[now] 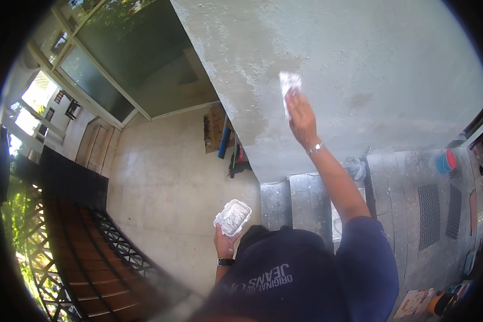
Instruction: The person applies plaster to a textured wall using a putty knife.
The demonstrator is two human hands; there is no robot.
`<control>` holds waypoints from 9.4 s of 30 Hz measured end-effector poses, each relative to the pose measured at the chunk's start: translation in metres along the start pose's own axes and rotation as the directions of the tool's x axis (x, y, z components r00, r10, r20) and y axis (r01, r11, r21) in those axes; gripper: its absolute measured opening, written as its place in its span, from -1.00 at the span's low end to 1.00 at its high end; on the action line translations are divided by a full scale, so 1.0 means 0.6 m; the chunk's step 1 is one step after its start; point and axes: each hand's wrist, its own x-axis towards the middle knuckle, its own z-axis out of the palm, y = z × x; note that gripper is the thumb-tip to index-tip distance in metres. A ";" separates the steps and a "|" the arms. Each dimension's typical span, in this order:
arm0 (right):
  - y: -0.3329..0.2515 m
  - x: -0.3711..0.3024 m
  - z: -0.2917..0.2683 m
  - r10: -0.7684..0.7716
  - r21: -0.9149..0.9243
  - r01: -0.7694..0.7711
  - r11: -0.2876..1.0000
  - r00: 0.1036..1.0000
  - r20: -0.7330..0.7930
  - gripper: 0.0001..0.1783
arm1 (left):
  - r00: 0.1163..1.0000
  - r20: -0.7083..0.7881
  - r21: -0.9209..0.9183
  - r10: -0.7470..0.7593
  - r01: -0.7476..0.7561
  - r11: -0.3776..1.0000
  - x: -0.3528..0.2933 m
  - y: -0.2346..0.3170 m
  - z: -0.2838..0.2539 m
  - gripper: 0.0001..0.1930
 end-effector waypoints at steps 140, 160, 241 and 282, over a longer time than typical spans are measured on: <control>-0.402 -0.182 -0.058 0.546 0.590 -0.686 -0.427 0.325 0.773 -0.85 | 0.562 0.020 0.330 0.827 -0.784 0.526 0.041 0.108 0.198 -0.49; -0.246 -0.140 -0.071 0.395 0.444 -0.254 -0.859 0.222 0.891 -0.80 | 0.912 -0.057 -0.107 0.405 -0.409 0.906 0.080 0.095 0.236 -0.55; -0.058 0.111 0.075 -0.027 -0.150 0.022 0.988 0.999 -0.033 -0.49 | 0.941 -0.047 0.449 0.335 -0.280 0.849 0.272 0.044 -0.036 -0.39; -0.079 0.040 0.072 0.372 0.115 -0.359 0.926 0.822 -0.430 -0.27 | 0.968 -0.014 0.350 0.251 -0.231 0.908 0.198 0.052 -0.029 -0.40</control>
